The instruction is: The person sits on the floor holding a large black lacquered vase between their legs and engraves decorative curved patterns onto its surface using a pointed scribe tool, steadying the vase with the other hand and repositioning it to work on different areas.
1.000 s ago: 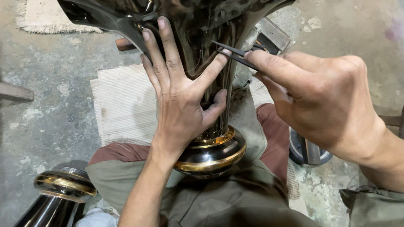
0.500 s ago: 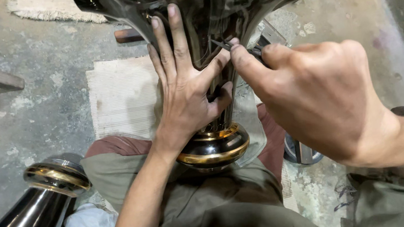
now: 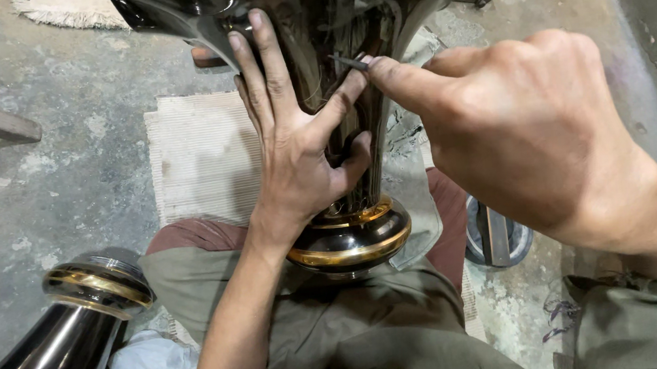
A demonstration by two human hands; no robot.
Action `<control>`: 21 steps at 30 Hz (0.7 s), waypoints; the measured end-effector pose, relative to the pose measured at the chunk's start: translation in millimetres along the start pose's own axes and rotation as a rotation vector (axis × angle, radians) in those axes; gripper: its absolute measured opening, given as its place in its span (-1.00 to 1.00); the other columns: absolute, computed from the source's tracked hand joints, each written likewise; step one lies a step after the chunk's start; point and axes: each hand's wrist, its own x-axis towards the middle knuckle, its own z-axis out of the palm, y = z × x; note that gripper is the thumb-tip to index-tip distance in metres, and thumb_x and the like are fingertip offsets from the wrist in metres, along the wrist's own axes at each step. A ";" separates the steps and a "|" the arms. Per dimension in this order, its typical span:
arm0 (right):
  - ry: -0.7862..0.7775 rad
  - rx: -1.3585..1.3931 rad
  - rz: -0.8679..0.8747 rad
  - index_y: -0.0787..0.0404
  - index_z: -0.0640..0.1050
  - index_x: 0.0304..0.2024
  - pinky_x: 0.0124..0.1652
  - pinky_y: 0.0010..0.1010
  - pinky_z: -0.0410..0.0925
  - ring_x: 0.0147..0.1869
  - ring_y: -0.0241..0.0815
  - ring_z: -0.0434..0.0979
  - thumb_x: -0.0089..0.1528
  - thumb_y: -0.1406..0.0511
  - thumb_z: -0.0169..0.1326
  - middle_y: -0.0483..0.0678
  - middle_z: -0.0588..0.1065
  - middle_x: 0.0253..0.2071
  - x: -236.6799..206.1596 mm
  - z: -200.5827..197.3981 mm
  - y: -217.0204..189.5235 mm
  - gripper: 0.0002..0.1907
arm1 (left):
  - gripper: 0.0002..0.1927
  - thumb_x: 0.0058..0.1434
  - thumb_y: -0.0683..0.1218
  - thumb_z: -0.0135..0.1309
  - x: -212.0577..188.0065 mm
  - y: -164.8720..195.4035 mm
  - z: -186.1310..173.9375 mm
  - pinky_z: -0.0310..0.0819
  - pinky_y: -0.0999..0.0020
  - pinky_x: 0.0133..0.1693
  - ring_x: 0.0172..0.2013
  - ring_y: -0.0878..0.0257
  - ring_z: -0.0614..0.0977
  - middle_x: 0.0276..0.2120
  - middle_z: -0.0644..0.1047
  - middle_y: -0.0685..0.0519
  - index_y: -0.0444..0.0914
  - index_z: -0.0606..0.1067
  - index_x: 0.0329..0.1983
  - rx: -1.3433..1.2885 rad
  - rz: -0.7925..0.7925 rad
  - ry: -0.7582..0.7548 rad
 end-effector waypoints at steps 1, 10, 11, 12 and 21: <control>-0.005 0.009 0.006 0.09 0.69 0.07 -0.62 -0.30 0.32 -0.65 -0.14 0.48 0.07 0.46 0.13 -0.02 0.57 -0.53 1.3 -0.4 -0.2 -0.50 | -0.41 0.14 0.00 0.33 0.7 -0.9 0.1 -0.29 -0.47 0.51 0.50 -0.43 -0.35 0.49 -0.34 -0.35 0.09 0.55 0.29 -0.002 -0.009 -0.006; -0.066 -0.030 -0.083 0.10 0.67 0.11 -0.71 -0.35 0.25 -0.67 -0.22 0.47 0.14 0.50 0.10 -0.06 0.62 -0.41 8.1 -3.2 3.1 -0.51 | -0.50 0.14 -0.02 0.40 -3.8 -9.0 8.7 -0.29 -0.30 0.54 0.50 -0.32 -0.38 0.51 -0.35 -0.27 0.07 0.62 0.19 -0.036 0.055 0.080; -0.054 -0.020 -0.117 0.10 0.67 0.10 -0.73 -0.36 0.23 -0.67 -0.22 0.46 0.15 0.48 0.11 -0.05 0.62 -0.39 9.2 -4.1 4.6 -0.53 | -0.51 0.13 -0.02 0.42 -5.0 -11.0 9.5 -0.29 -0.28 0.54 0.50 -0.31 -0.37 0.52 -0.34 -0.28 0.06 0.63 0.17 -0.046 0.059 0.088; -0.042 -0.009 -0.146 0.09 0.67 0.09 -0.75 -0.36 0.20 -0.68 -0.22 0.45 0.16 0.47 0.12 -0.03 0.61 -0.38 9.7 -5.3 6.1 -0.55 | -0.50 0.12 -0.03 0.44 -5.8 -13.4 10.0 -0.28 -0.28 0.54 0.50 -0.31 -0.35 0.54 -0.32 -0.30 0.05 0.65 0.16 -0.054 0.073 0.099; -0.295 -0.134 -0.337 0.23 0.50 -0.54 -0.60 -0.40 0.36 -0.41 -0.23 0.59 0.24 0.44 0.11 0.02 0.56 -0.32 30.5 -3.7 18.2 -0.77 | -0.25 0.07 0.02 0.56 -12.0 -21.3 -7.5 -0.19 -0.22 0.58 0.55 -0.29 -0.09 0.53 -0.07 -0.26 -0.14 0.42 0.26 -0.105 -0.031 0.099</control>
